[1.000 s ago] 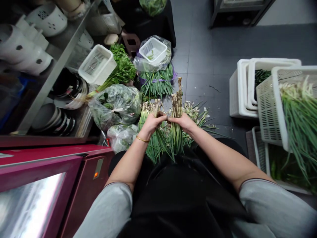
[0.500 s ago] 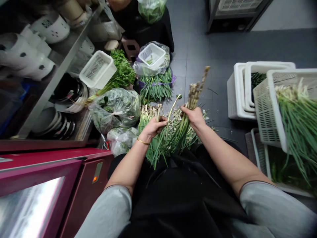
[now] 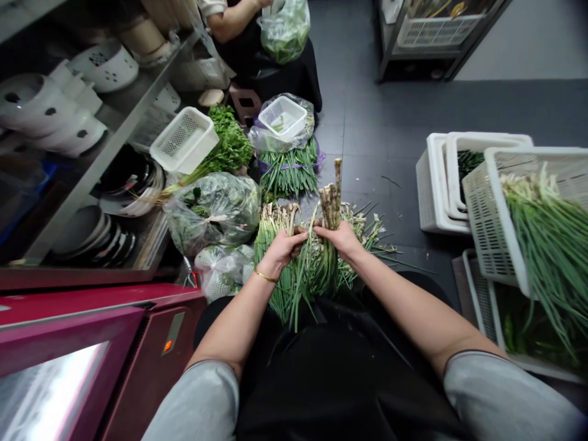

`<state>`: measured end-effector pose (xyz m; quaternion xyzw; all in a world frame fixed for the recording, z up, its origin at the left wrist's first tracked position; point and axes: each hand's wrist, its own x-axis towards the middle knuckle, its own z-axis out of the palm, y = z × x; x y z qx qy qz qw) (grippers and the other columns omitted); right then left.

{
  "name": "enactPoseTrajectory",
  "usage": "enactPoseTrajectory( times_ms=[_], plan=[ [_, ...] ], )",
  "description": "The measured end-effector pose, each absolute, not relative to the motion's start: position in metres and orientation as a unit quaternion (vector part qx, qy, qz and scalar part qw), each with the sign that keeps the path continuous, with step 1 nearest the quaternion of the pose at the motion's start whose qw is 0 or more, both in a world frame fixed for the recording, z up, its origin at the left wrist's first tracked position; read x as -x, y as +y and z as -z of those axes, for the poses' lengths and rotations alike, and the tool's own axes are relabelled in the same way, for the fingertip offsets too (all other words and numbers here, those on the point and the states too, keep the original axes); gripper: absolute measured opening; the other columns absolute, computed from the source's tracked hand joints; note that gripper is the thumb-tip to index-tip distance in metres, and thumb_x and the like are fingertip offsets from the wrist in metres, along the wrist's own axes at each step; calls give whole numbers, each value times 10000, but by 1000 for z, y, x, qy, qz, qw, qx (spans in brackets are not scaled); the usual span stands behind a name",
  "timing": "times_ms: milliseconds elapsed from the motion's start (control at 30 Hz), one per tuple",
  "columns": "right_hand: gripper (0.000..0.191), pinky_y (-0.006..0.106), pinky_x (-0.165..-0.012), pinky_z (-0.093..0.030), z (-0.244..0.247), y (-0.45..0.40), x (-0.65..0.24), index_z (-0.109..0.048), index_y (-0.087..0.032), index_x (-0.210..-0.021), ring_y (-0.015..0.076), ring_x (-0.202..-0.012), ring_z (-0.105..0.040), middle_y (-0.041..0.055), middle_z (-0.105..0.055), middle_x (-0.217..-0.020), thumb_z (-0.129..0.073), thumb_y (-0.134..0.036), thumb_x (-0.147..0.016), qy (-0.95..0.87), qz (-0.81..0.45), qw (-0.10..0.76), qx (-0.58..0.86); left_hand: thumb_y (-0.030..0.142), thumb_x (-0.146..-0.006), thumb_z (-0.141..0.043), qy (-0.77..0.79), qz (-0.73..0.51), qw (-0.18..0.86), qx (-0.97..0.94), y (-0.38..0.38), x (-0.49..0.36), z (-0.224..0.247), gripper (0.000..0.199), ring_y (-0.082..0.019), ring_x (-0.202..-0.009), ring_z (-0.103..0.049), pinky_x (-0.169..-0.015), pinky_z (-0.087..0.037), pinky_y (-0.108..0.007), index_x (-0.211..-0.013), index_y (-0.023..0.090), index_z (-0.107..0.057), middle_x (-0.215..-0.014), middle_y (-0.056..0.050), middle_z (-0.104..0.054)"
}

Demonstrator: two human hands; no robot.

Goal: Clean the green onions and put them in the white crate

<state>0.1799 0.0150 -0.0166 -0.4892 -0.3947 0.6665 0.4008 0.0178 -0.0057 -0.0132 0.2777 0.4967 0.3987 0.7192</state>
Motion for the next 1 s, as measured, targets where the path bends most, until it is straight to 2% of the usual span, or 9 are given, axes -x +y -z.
enactPoseTrajectory(
  times_ms=[200,367,533,667,833,1000],
  plan=[
    [358,242,-463,-385,19,14,-178,-600,-152,-599,99,-449,-475,-40,-543,-497,-859,-365,-476,-435,-680,313,500,398,-522,-849,509,-439,689,-272,-4,-13,15,460,-29,-321,-307,-341,-146,-180,-750,163,-526,-431,107,-412],
    [369,254,-493,-438,15,10,-177,-645,-142,-687,102,-501,-504,-4,-621,-618,-853,-376,-491,-389,-728,322,465,365,-575,-810,485,-428,711,-275,-5,-9,15,399,-17,-330,-325,-336,-151,-173,-769,155,-531,-563,33,-584],
    [385,256,-481,-442,14,9,-181,-629,-133,-670,100,-489,-496,-23,-572,-573,-874,-335,-452,-397,-747,291,447,324,-557,-803,494,-425,709,-270,-7,-7,14,371,-38,-315,-330,-336,-148,-172,-793,151,-574,-444,95,-434],
    [392,251,-486,-438,16,9,-180,-628,-136,-688,95,-498,-491,-24,-567,-591,-864,-372,-484,-405,-731,312,452,331,-543,-817,486,-439,695,-296,-6,-8,13,390,-43,-317,-336,-333,-157,-190,-804,145,-595,-472,69,-502],
    [422,256,-518,-447,17,8,-176,-619,-148,-741,108,-531,-521,-17,-594,-628,-848,-414,-507,-443,-661,354,491,315,-559,-795,502,-424,679,-328,-5,-11,13,321,-49,-333,-342,-359,-170,-206,-759,142,-612,-454,68,-481],
    [342,234,-455,-391,10,12,-189,-621,-138,-710,93,-464,-488,-17,-579,-569,-815,-372,-553,-469,-691,281,472,239,-568,-694,529,-390,647,-387,-1,6,8,175,-69,-445,-413,-436,-251,-217,-688,112,-683,-520,12,-546]
  ],
)
